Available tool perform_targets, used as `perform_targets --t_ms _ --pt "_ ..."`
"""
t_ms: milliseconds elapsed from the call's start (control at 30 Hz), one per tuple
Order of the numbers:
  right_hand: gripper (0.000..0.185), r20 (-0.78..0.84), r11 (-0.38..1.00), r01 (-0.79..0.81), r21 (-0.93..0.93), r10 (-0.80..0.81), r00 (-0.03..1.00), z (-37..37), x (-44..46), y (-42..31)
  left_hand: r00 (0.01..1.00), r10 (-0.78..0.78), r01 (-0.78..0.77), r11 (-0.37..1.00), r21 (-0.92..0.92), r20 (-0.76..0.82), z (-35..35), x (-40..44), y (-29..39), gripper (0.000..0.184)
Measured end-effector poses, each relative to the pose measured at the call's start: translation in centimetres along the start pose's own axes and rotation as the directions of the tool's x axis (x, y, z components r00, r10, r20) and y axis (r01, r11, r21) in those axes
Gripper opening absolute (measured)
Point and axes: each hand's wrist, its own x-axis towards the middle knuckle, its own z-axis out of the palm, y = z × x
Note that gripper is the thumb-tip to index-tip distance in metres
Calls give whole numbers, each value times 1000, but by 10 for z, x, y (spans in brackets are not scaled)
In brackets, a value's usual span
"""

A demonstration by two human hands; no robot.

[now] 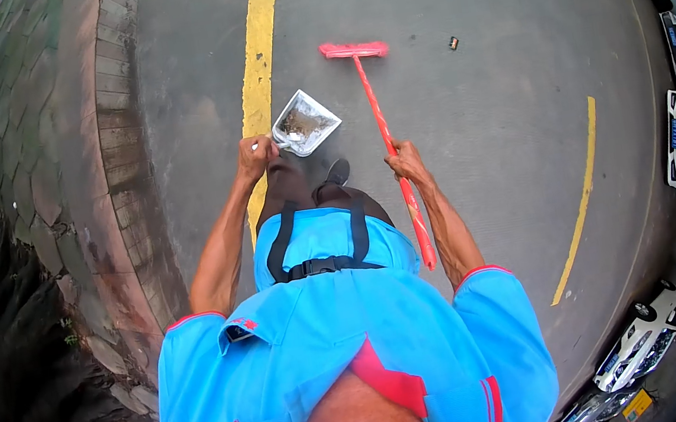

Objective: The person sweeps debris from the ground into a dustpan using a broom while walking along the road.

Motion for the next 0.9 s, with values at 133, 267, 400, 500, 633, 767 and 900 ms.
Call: perform_targets --t_ms 133,267,400,500,633,767,900 --pt "42 92 989 -13 -145 26 995 12 -59 21 1000 -9 10 1000 21 -11 1 0 3 42" --pt "57 148 987 -108 -115 125 981 9 -138 32 1000 -4 4 1000 -19 10 2 4 1 42" --pt "57 188 964 -170 206 131 973 4 -170 57 1000 -7 8 999 -47 22 -2 12 -12 40" --pt "57 151 920 -263 290 227 962 1 -177 48 999 33 -32 997 -65 25 -3 10 -14 40" --pt "59 -12 916 -194 351 212 977 2 -134 72 999 31 -28 997 -69 34 1 7 -7 39" --pt "60 -119 932 -144 334 193 974 -16 -78 83 999 7 -5 999 -44 48 -1 3 -4 40" --pt "60 -90 911 -170 376 218 972 -21 -65 70 999 26 -25 999 -43 41 -1 4 -6 42"
